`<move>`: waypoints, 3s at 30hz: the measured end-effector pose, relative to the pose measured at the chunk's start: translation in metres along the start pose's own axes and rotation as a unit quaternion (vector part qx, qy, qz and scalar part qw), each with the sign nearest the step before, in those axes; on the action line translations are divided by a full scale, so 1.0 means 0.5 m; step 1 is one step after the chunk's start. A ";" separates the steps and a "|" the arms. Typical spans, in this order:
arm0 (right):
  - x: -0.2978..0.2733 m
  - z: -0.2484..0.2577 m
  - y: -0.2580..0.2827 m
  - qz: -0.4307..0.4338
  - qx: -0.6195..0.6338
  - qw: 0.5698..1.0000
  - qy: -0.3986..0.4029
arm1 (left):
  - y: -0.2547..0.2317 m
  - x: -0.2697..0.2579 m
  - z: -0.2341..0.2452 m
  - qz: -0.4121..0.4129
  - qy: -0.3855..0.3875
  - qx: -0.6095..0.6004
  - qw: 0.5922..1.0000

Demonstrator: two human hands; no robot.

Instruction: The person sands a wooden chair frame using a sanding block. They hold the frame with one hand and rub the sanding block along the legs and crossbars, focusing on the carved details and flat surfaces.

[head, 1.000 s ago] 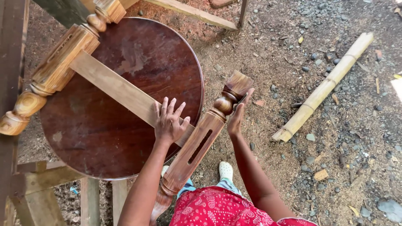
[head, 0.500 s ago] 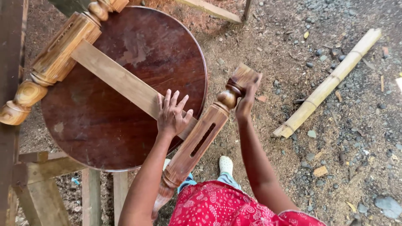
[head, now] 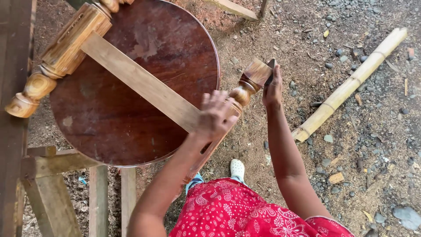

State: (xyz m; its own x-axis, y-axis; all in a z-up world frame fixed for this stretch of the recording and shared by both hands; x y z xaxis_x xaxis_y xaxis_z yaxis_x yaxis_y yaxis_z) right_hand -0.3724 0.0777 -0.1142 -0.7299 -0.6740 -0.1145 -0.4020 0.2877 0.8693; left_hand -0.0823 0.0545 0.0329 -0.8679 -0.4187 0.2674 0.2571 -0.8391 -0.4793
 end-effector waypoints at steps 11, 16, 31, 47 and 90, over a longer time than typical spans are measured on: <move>-0.146 -0.064 0.120 0.222 -0.244 0.944 0.003 | -0.067 0.034 -0.132 0.054 0.028 0.275 0.959; -0.256 -0.061 0.119 0.404 -0.427 0.809 0.010 | -0.059 0.038 -0.115 0.118 -0.041 0.186 0.975; -0.367 -0.109 0.092 0.429 -0.585 0.650 0.225 | 0.224 -0.146 0.062 0.255 -0.216 0.017 0.942; -0.315 -0.138 0.139 0.359 -0.645 0.652 0.172 | 0.265 -0.061 0.086 0.279 -0.256 0.120 0.918; -0.228 -0.188 0.093 0.302 -0.633 0.609 0.371 | 0.285 -0.074 0.080 0.269 -0.283 0.132 0.911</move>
State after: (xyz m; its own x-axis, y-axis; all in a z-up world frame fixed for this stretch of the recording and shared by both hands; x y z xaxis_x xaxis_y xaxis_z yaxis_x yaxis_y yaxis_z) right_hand -0.2559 0.1042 -0.0153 0.1061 -0.9623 0.2503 0.9069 0.1969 0.3726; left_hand 0.0034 -0.0637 -0.0119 -0.2474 -0.8435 0.4768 0.7390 -0.4826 -0.4702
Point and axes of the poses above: each hand's wrist, its own x-axis towards the middle knuckle, its own z-axis out of the back of the hand, y = z × x, the point moved 3 cm from there along x, towards the middle knuckle, and after that the axes turned 8 degrees about -x, right-handed, at the moved point
